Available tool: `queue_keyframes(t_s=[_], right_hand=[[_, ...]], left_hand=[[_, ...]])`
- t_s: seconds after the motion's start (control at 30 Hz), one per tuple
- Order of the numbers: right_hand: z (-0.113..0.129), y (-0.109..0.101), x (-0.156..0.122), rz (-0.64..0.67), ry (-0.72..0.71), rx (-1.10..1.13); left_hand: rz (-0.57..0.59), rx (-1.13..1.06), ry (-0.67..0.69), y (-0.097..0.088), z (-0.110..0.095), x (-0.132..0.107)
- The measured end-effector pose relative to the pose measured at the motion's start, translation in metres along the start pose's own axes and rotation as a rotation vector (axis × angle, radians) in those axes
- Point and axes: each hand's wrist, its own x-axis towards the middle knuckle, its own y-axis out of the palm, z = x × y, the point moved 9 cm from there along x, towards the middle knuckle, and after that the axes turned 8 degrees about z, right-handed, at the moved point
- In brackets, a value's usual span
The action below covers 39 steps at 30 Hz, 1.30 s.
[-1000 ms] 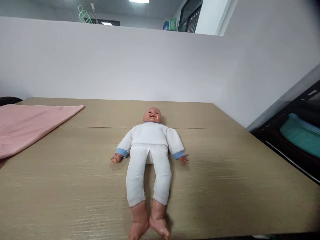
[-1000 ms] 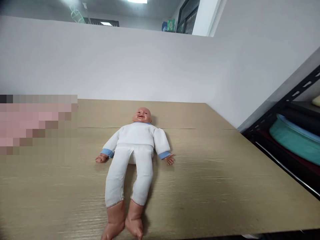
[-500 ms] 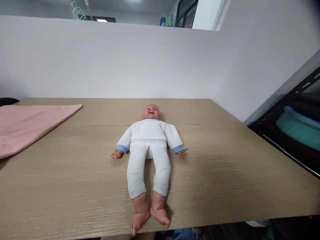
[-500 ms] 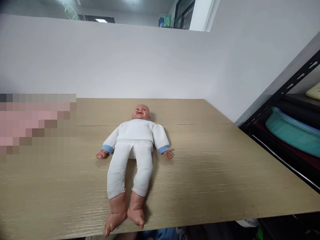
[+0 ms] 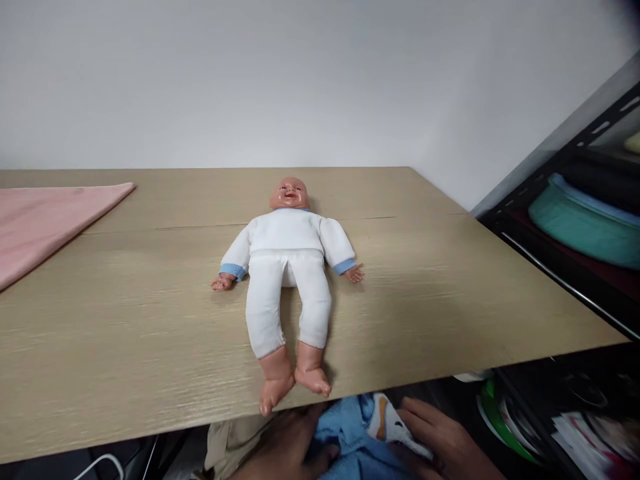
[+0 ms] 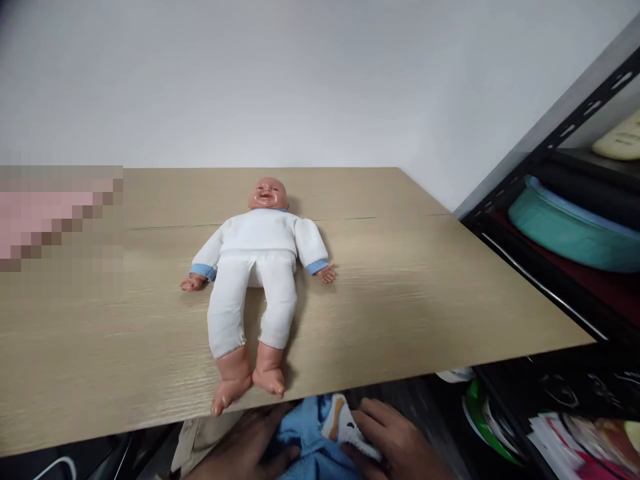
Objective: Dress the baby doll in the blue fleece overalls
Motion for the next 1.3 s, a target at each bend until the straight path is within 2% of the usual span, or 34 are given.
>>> queue_keyframes(t_s=[0.03,0.1,0.17,0.2,0.27,0.37,0.43,0.5,0.57,0.67,0.73,0.87,0.97,1.1,1.17,1.23,1.3], right_hand=[[0.010,-0.001,-0.002,0.074,-0.055,-0.017],[0.032,-0.009,-0.005,0.151,-0.177,-0.062],[0.051,-0.024,-0.004,0.142,-0.278,-0.092],[0.059,-0.031,-0.002,0.121,-0.313,-0.098],[0.072,-0.045,0.006,0.057,-0.369,-0.076],[0.087,-0.063,0.024,-0.020,-0.392,0.052],[0.096,-0.069,0.039,-0.018,-0.377,0.113],[0.107,-0.072,0.054,0.029,-0.373,0.115],[0.119,-0.076,0.067,0.053,-0.406,0.102],[0.131,-0.088,0.082,0.027,-0.455,0.103],[0.131,-0.095,0.091,0.025,-0.416,0.126],[0.123,-0.101,0.104,0.057,-0.361,0.184],[0.119,-0.084,0.110,0.175,-0.415,0.183],[0.105,-0.059,0.116,0.238,-0.343,0.175],[0.101,-0.056,0.114,0.236,-0.306,0.178],[0.099,-0.063,0.110,0.186,-0.301,0.206],[0.098,-0.073,0.109,0.125,-0.287,0.243]], left_hand=[[0.019,0.049,-0.062,0.000,-0.001,-0.012],[0.021,0.091,-0.094,-0.012,-0.011,-0.041],[0.000,0.079,-0.021,-0.030,-0.031,-0.072],[0.034,0.064,0.018,-0.036,-0.039,-0.087],[-0.003,0.076,0.124,-0.054,-0.058,-0.116],[-0.190,0.150,0.271,-0.082,-0.088,-0.146],[-0.352,0.175,0.319,-0.098,-0.107,-0.155],[-0.500,0.166,0.354,-0.113,-0.125,-0.154],[-0.568,0.175,0.420,-0.124,-0.146,-0.147],[-0.510,0.266,0.524,-0.132,-0.172,-0.129],[-0.461,0.295,0.575,-0.137,-0.180,-0.121],[-0.483,0.213,0.648,-0.150,-0.176,-0.117],[-0.584,0.088,0.652,-0.159,-0.161,-0.113],[-0.710,0.086,0.573,-0.167,-0.150,-0.113],[-0.660,0.125,0.515,-0.168,-0.150,-0.115],[-0.499,0.157,0.472,-0.163,-0.151,-0.114],[-0.335,0.158,0.490,-0.156,-0.153,-0.115]])
